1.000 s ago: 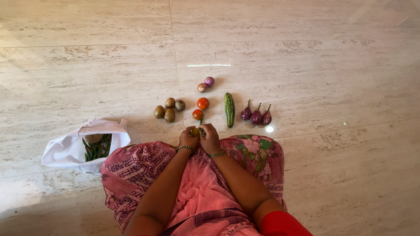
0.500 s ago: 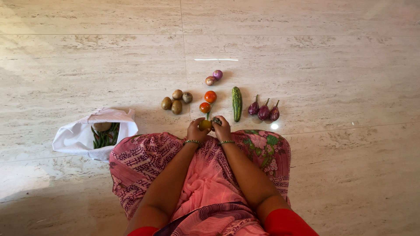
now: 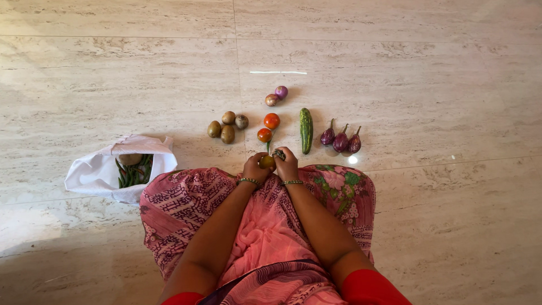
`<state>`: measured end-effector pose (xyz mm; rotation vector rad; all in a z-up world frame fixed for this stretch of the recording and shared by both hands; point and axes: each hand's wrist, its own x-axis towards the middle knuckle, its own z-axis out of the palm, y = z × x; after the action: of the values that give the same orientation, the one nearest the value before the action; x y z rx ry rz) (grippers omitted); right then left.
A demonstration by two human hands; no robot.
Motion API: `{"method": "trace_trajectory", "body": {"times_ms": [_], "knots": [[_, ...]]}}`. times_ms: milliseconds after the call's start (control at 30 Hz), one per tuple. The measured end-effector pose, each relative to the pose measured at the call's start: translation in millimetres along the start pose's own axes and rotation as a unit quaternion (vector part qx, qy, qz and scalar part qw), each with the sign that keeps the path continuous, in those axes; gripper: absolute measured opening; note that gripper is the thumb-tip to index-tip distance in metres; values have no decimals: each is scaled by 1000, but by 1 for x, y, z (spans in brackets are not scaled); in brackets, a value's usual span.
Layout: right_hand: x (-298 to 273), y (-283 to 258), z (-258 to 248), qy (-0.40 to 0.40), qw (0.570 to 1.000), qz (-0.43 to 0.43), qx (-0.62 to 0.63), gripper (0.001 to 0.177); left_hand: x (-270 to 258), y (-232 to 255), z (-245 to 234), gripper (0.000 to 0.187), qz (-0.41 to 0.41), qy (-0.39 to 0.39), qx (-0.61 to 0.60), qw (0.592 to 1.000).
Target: The person sits on the floor and peels a yellow lemon and then a potato using a small knife. Various vegetables including tomatoes, eggplants, and a cucumber are arranged on the floor nearby.
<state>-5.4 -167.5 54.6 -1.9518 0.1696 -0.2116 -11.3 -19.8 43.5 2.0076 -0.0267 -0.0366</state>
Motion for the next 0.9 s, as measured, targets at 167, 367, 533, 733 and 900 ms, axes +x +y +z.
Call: {"method": "trace_trajectory", "body": {"times_ms": [167, 367, 533, 733, 900], "knots": [[-1, -4, 1, -20, 1000, 9, 12, 22, 7, -13, 6, 61, -38, 46, -100, 993], [-19, -35, 1, -23, 984, -172, -35, 23, 17, -30, 10, 64, -188, 65, -270, 942], [-22, -58, -2, -27, 978, -197, -57, 23, 21, -34, 10, 62, -194, 43, -256, 946], [-16, -43, 0, -22, 990, -136, -29, 22, 17, -40, 15, 60, -120, 23, -119, 985], [-3, -14, 4, 8, 993, -106, -48, 22, 14, -36, 13, 61, -81, 17, -83, 993]]}}
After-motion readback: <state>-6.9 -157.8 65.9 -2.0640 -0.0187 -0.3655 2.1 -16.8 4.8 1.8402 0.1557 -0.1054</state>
